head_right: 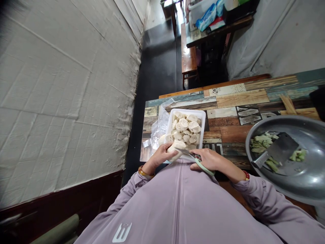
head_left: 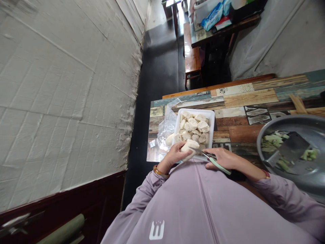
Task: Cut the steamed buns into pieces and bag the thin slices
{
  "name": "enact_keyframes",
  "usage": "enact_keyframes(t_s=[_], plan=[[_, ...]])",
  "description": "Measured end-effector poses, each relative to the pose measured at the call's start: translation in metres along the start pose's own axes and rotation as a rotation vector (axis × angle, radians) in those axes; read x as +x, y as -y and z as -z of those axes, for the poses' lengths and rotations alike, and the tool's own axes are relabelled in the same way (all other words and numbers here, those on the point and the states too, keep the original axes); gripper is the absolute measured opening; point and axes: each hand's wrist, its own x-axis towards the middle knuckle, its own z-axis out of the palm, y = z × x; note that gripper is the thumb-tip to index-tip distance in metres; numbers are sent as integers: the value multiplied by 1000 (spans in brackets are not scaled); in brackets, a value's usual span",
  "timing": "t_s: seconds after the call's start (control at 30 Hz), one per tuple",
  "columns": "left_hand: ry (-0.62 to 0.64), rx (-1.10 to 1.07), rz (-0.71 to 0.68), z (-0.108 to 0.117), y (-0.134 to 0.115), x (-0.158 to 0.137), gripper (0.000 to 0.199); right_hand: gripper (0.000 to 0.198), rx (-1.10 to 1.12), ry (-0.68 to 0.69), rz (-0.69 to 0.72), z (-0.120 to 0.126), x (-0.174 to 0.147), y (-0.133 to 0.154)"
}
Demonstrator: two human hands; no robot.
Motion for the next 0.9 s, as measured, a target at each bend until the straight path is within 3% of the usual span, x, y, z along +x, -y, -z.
enact_keyframes(t_s=[0.1, 0.37, 0.57, 0.7, 0.9], plan=[[51, 26, 0, -2, -3, 1, 40, 71, -1, -2, 82, 0, 10, 1], [34, -36, 22, 0, 6, 4, 46, 46, -19, -51, 189, -7, 26, -6], [34, -34, 50, 0, 17, 9, 47, 42, -14, -65, 192, -16, 24, -15], [42, -128, 101, -1, 18, 10, 50, 40, 46, -99, 145, -20, 24, -20], [-34, -509, 179, 2, 25, 10, 60, 55, 193, -246, -73, -19, 18, -28]])
